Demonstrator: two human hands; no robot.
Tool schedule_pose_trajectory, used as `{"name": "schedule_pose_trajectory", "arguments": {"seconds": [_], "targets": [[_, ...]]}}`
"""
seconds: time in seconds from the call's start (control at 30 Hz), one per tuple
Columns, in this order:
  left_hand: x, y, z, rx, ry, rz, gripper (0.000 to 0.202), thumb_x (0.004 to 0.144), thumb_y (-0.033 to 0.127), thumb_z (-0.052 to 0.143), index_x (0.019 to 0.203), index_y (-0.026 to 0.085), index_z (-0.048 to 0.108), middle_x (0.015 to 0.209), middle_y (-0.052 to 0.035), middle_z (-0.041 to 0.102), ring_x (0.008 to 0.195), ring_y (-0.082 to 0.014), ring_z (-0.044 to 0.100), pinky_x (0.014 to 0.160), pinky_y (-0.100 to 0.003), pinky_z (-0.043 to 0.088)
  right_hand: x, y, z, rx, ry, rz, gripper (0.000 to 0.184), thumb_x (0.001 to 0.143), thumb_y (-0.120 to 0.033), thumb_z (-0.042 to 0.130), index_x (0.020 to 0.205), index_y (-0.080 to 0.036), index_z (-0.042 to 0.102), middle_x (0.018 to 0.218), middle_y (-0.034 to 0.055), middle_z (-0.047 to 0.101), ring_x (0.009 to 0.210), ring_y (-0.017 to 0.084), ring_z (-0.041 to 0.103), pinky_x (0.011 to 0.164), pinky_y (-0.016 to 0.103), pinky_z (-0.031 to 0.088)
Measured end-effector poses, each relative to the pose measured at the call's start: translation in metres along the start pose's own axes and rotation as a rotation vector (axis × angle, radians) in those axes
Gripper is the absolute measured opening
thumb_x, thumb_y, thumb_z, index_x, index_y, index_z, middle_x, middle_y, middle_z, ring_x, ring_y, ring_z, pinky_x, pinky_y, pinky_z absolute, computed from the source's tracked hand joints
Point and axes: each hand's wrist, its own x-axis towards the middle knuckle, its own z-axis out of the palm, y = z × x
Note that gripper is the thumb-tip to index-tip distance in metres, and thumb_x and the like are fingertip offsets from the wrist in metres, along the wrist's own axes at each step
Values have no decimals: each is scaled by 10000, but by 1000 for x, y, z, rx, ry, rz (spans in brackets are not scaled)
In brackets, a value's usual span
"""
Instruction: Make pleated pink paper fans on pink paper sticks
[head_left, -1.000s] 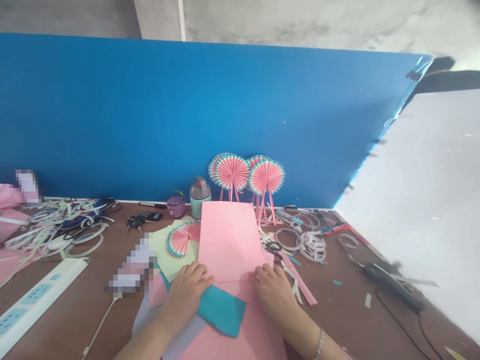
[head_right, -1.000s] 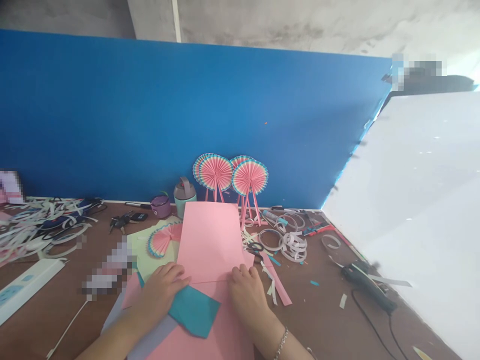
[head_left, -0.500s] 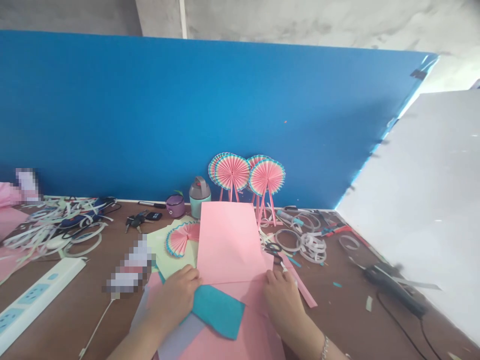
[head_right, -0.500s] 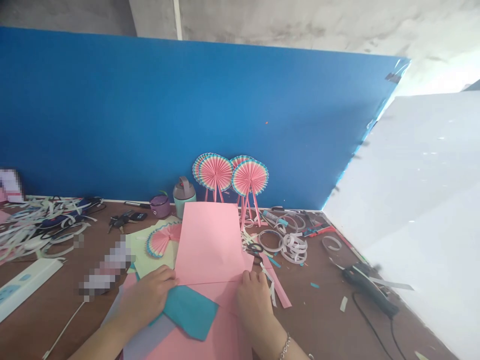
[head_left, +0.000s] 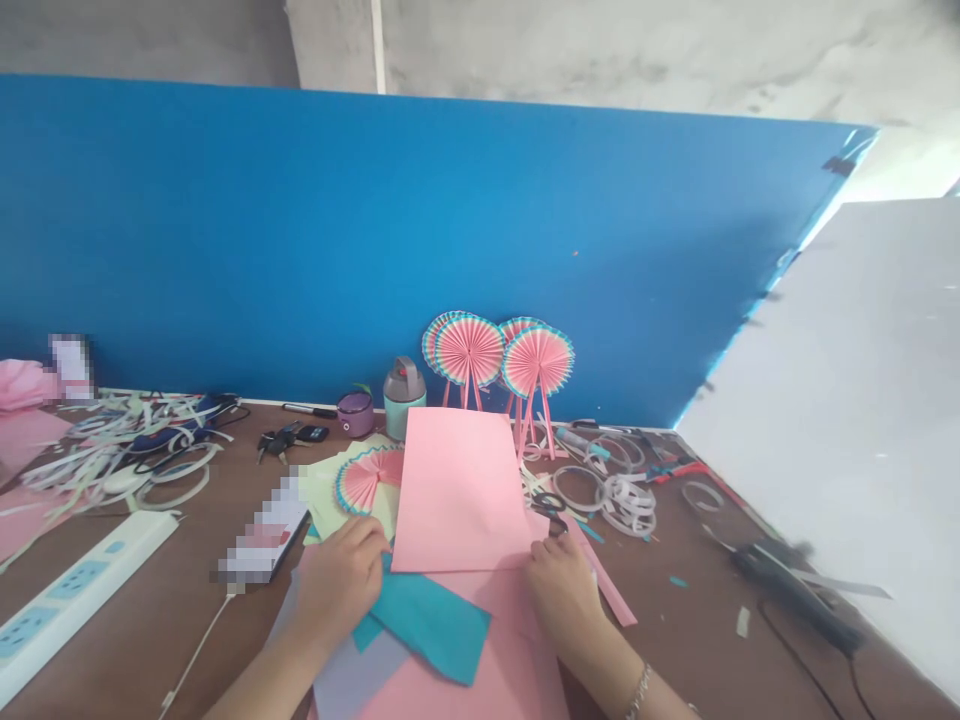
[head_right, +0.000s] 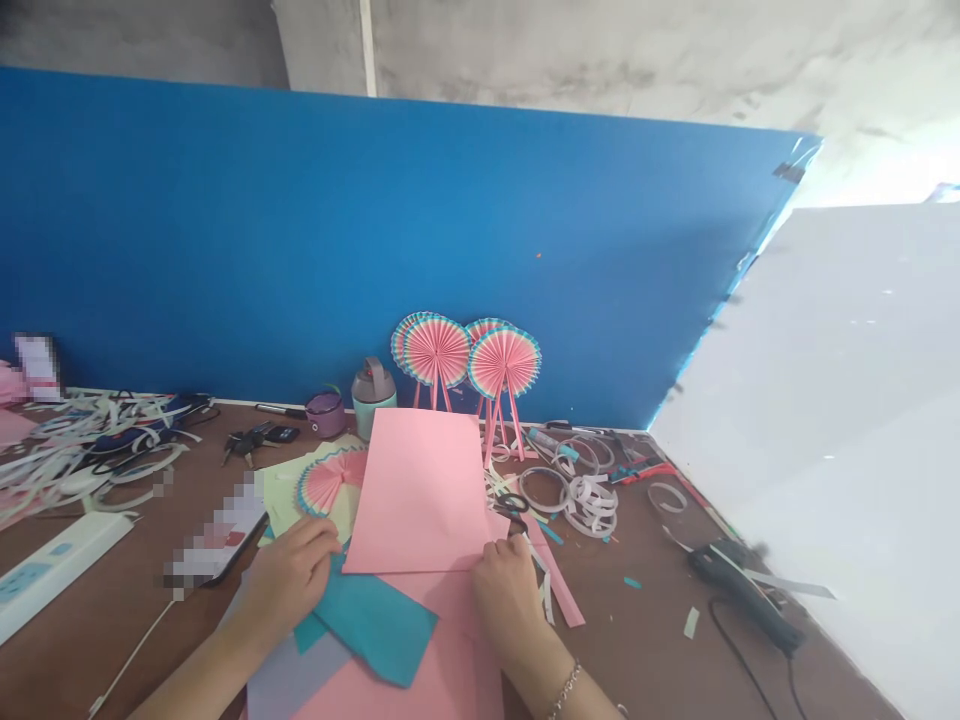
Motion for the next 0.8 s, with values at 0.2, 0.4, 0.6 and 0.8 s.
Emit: {"name": "schedule_pose_trajectory", "arguments": {"seconds": [0.2, 0.4, 0.6, 0.8], "targets": [[-2, 6, 0, -222, 111, 48, 318, 777, 27, 331, 663, 188, 581, 655, -25, 571, 650, -141, 534, 617, -257, 405, 0, 7, -5, 102, 134, -104, 223, 679, 8, 520, 565, -159, 614, 621, 56, 606, 605, 169, 505, 721, 342, 272], [0, 34, -1, -529, -195, -98, 254, 798, 204, 422, 759, 180, 671, 634, -43, 648, 593, -167, 584, 559, -256, 431, -4, -4, -18, 481, 445, -157, 198, 755, -48, 406, 736, -169, 562, 742, 25, 587, 672, 159, 494, 677, 299, 296], [18, 58, -5, -1013, -443, -765, 452, 797, 543, 468, 822, 141, 674, 683, -72, 692, 473, -151, 590, 442, -235, 436, -9, -17, -21, 572, 537, -484, 230, 830, -35, 365, 876, -167, 547, 817, 49, 583, 764, 162, 499, 673, 274, 350], [6, 63, 6, -1249, -422, -589, 650, 547, 348, 772, 1148, 213, 567, 1098, -104, 660, 1014, -275, 601, 842, -359, 484, -11, -23, -18, 494, 504, -504, 229, 858, -53, 352, 894, -165, 548, 827, 58, 585, 722, 162, 481, 649, 277, 362]]}}
